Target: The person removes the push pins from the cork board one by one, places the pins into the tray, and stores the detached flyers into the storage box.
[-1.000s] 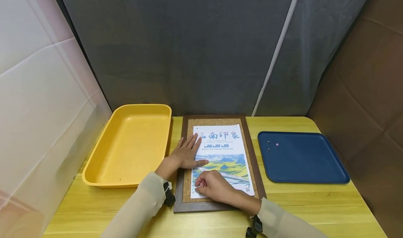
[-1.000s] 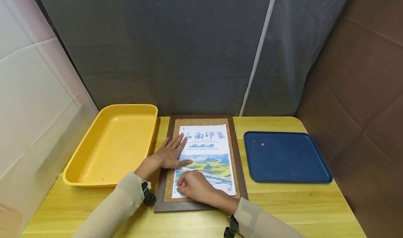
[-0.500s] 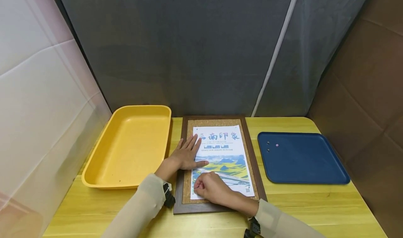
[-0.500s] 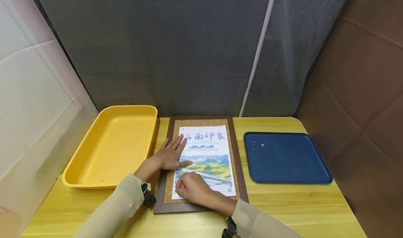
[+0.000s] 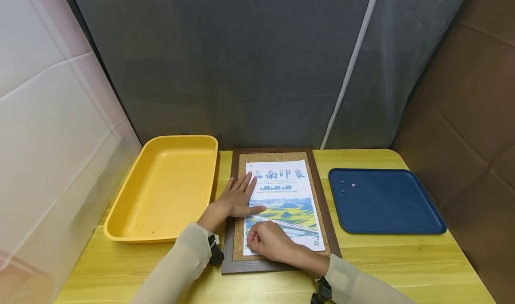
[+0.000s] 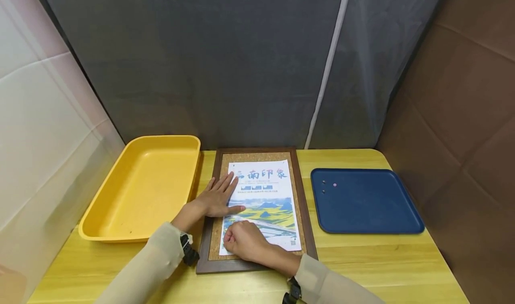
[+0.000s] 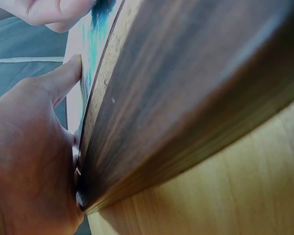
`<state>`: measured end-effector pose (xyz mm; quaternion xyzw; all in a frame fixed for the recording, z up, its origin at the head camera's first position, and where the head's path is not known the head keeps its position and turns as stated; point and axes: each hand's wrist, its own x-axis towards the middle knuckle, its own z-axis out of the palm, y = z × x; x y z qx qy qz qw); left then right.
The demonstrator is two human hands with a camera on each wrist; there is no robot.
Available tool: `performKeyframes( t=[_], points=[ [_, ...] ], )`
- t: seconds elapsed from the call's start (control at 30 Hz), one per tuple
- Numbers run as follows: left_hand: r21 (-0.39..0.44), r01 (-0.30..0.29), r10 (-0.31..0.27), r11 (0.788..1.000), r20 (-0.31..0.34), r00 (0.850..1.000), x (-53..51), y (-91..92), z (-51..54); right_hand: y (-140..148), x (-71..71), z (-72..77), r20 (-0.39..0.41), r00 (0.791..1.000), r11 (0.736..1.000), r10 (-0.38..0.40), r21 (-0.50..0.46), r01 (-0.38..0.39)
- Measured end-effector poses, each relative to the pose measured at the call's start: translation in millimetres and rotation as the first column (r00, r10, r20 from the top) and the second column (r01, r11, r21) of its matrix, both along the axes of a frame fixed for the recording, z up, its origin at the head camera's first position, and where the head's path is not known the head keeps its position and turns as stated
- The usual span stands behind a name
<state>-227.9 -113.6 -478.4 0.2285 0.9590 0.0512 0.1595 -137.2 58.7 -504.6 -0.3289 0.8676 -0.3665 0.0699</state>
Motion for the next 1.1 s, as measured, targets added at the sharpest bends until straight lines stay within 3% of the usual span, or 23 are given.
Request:
performKeyframes(
  t=[0.6,0.87,1.1],
  points=[
    [0.001,0.003,-0.003,1.000,-0.001,1.000,-2.5,-1.1,-2.6,1,-1.1,1.0,0.047,0.999,1.000,0.028,-0.003,-0.028],
    [-0.011,-0.004,0.004,1.000,0.010,1.000,-3.3,-0.7,-3.6,6,-4.2,1.3,0.144,0.988,0.997,0.056,-0.060,-0.048],
    [-0.007,0.000,0.000,1.000,0.009,1.000,-2.0,-0.6,-4.3,12,-6.9,2.1,0.280,0.957,0.988,0.078,-0.149,-0.037]
  ],
)
